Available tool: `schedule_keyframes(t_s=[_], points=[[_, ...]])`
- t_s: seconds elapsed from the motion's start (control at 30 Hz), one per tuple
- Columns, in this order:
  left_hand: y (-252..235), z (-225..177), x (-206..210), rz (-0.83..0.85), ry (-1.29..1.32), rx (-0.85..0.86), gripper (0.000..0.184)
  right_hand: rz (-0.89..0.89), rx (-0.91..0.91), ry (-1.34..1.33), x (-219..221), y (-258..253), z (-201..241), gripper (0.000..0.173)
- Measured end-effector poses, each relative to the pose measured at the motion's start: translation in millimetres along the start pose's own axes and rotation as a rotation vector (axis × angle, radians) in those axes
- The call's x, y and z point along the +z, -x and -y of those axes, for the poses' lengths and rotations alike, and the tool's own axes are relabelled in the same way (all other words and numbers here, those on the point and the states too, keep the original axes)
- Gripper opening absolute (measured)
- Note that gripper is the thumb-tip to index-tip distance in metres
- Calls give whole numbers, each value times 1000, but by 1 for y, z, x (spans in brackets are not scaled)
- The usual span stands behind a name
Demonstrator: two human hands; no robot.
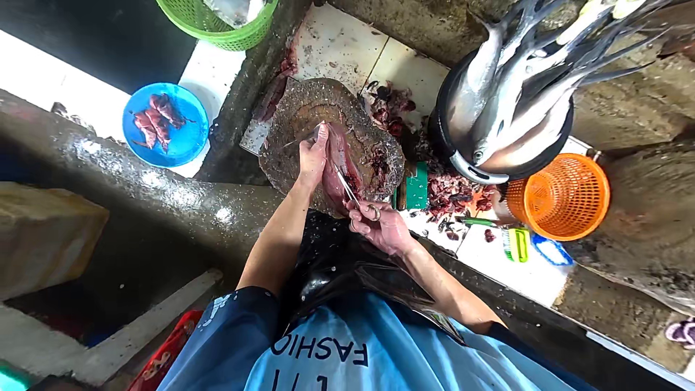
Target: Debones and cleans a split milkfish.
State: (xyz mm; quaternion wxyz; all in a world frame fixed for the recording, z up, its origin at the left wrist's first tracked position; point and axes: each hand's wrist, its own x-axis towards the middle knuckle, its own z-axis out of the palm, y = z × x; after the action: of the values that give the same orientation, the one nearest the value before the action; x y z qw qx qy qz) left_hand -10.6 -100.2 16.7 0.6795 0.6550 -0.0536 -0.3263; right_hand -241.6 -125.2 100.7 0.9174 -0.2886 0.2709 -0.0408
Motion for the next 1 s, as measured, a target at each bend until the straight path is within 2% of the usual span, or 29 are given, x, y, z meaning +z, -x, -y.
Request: schedule_keyframes(t_s=[0.1,0.2,0.27,0.37,0.43,0.47,0.5,0.6,0.63,0.7,0.83,1.0], points=[[1,0,3,59,37,111,47,-17,33,-123,4,7,8,26],[4,-5,9,95,20,196,43,-24,-6,11,6,15,12,28],[4,-9,11,61,-123,177,47,-49,-108,317,2,10,9,24],[8,-17,14,-56,-466,-139,68,-116,-174,1079,-14,-9,2,20],[11,-18,19,-137,-574,-301,75,-112,-131,1280,-19,-19,-6,25],[11,-12,19,-197,-579,-315,74,-98,-139,1219,-19,-21,-8,24],[9,-8,17,-246,-547,-307,72,-81,-152,1040,-17,-23,-8,22],[9,8,9,-298,-467,-230,68,-72,12,189,-6,-16,-4,30],[8,8,8,-300,-464,-197,67,-72,66,-7,-4,-16,-2,32],[8,9,9,-291,-484,-114,65,-77,115,-237,0,-12,-1,34],[5,16,9,-244,-438,68,58,-52,93,-383,4,-7,1,34],[3,20,13,-196,-371,147,55,-56,73,-380,7,0,7,39]])
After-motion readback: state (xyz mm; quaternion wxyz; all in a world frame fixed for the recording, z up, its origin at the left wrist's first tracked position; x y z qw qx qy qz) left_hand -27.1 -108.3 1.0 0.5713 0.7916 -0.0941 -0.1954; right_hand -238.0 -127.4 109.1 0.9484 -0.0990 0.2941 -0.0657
